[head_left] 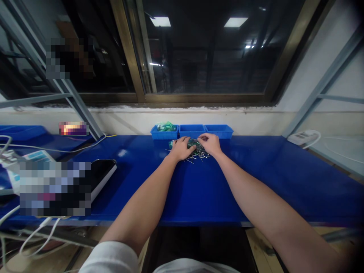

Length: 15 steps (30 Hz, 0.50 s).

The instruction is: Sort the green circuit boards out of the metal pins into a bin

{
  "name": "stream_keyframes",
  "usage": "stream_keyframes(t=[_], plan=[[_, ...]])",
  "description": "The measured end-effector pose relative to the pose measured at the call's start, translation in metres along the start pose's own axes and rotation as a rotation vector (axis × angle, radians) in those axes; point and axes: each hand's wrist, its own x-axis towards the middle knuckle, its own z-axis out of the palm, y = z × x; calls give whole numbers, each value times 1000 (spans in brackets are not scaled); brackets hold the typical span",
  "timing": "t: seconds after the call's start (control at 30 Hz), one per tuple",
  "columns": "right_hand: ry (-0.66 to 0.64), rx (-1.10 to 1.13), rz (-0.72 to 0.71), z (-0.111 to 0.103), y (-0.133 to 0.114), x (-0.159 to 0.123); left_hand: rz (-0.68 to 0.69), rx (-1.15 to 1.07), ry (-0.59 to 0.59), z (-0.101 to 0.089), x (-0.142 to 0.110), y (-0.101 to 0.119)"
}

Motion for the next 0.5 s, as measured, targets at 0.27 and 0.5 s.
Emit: stream_keyframes(t=[0.27, 0.5], plan=[[-68, 266, 89, 1, -6, 0, 94, -46, 110, -12, -1, 6], [-43, 309, 150, 3, 0, 1, 118, -80, 144, -13, 0, 7]])
